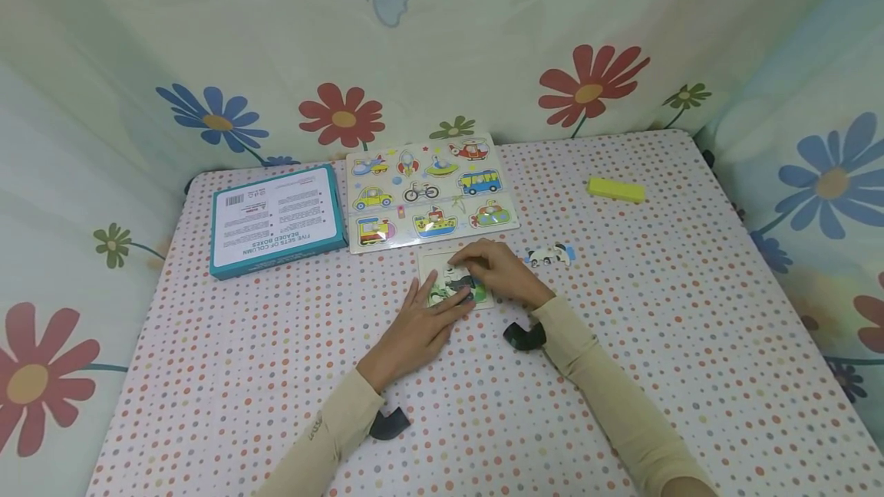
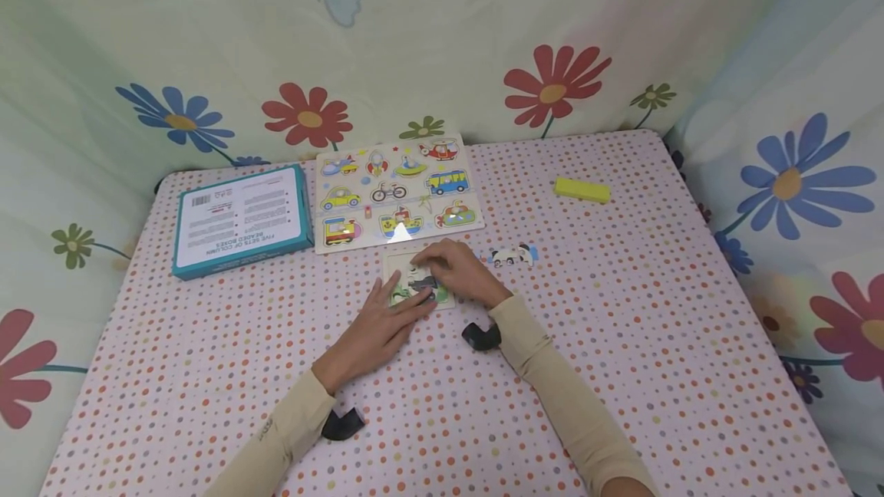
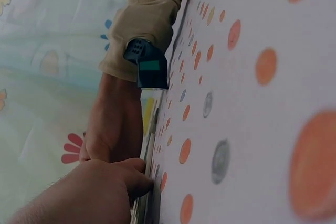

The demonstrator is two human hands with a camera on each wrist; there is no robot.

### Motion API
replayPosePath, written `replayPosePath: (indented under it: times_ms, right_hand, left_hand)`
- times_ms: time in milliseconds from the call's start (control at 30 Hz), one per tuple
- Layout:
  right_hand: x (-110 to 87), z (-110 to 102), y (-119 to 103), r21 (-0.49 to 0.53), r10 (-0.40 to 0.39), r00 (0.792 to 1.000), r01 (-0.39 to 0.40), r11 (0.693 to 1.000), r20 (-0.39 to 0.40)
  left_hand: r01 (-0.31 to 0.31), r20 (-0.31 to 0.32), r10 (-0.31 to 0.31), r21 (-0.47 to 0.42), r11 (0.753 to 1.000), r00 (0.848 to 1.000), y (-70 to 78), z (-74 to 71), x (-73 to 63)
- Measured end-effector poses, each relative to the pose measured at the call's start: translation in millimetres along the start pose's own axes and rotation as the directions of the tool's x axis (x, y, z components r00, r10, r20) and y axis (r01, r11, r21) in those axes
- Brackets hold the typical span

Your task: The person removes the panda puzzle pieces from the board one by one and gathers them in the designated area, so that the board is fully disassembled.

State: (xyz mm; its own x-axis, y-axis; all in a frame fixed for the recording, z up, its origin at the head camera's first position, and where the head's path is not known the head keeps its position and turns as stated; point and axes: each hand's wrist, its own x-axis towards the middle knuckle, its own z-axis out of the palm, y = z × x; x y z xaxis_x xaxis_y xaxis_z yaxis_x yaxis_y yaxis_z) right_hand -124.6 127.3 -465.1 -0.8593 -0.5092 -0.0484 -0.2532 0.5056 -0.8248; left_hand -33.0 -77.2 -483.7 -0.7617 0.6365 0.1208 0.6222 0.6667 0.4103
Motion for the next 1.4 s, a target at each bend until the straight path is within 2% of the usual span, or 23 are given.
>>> replayPosePath:
  times_ms: [200, 367, 600, 767, 867, 1400]
  right_hand:
    - [-3.0, -4.4, -1.6, 0.087, 0.010, 1.000, -0.012, 0.996, 0.024]
    - [-3.2, -9.5, -0.7, 0.160, 0.014, 0.999, -0.021, 0.987, 0.045]
    - [1.7, -12.8, 3.3, 0.161, -0.013, 0.996, -0.002, 0.987, 0.087]
    - [5.2, -16.9, 2.7, 0.261, 0.003, 0.992, -0.037, 0.965, 0.129]
    - [7.7, -17.1, 9.6, 0.301, -0.019, 0.990, -0.024, 0.953, 0.137]
    - [9.9, -15.2, 7.3, 0.310, 0.015, 0.990, -0.059, 0.949, 0.141]
  left_hand:
    - [-0.008, -0.012, 0.008, -0.005, 1.000, 1.000, 0.2, 0.0, 1.0]
    - [0.004, 0.008, -0.004, -0.006, 1.000, 1.000, 0.8, -1.6, 1.9]
    - [0.017, 0.024, -0.016, -0.020, 1.000, 1.000, 1.1, -1.5, 2.1]
    - [0.011, 0.020, -0.011, -0.028, 1.000, 1.000, 1.0, -1.8, 1.6]
    - [0.007, 0.014, -0.006, -0.024, 1.000, 1.000, 0.4, -1.9, 1.3]
    - [0.024, 0.038, -0.023, -0.011, 1.000, 0.999, 1.9, -1.3, 2.0]
